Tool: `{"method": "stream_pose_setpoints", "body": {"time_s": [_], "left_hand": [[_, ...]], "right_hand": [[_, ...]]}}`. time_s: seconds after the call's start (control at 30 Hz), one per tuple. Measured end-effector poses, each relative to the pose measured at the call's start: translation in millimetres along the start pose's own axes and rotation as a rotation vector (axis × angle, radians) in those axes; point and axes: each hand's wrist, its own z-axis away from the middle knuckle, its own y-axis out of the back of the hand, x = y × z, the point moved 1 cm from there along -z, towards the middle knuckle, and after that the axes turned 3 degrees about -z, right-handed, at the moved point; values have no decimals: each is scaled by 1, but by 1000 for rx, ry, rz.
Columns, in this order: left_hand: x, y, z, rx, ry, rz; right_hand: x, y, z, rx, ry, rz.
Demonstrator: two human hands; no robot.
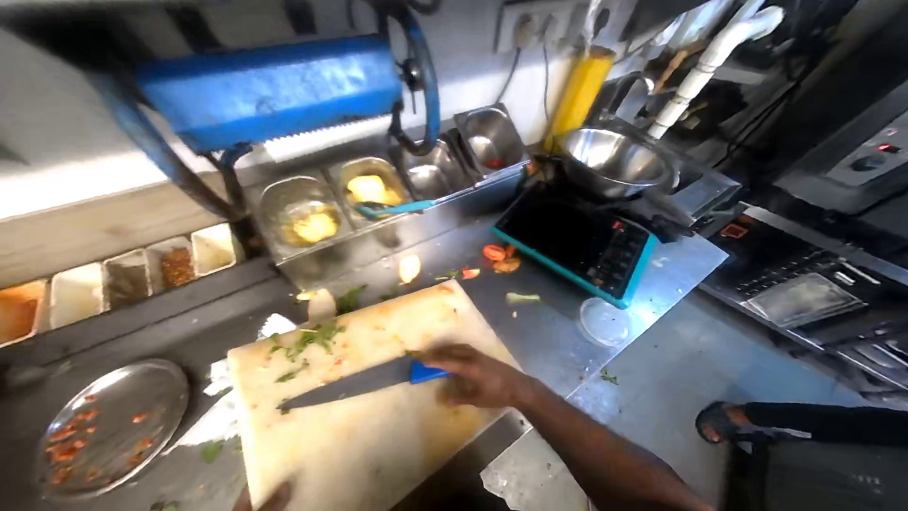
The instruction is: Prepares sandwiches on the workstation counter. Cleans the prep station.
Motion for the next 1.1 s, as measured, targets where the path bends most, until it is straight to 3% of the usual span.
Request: {"method": "stream_pose_setpoints", "body": {"time_s": [0.07,0.17,0.23,0.37,0.47,0.63,0.8,0.87,0.97,1.1], "left_hand": [[5,2,5,38,9,14],[21,-1,15,88,-6,4],[43,-6,28,115,-4,-24],[84,-4,48,197,-1,-22],[72,4,32,207,25,85],[34,-3,18,191,110,356],[18,2,13,32,169,620],[14,2,13,70,180,653],[4,7,8,-31,155,649],[2,8,7,-11,165,589]], "right_hand": [[-10,-25,-14,31,54,199],[-28,-22,-20,-12,73,365],[-56,-10,-4,-13,8,269],[-81,-11,35,231,-126,81],[-80,-28,52,169,-291,40],[-133,-89,88,244,73,-44],[-142,-120,110,109,137,21],[-143,-129,113,89,107,50],[-131,-136,111,172,26,166],[-84,-100,97,188,-354,239]]}}
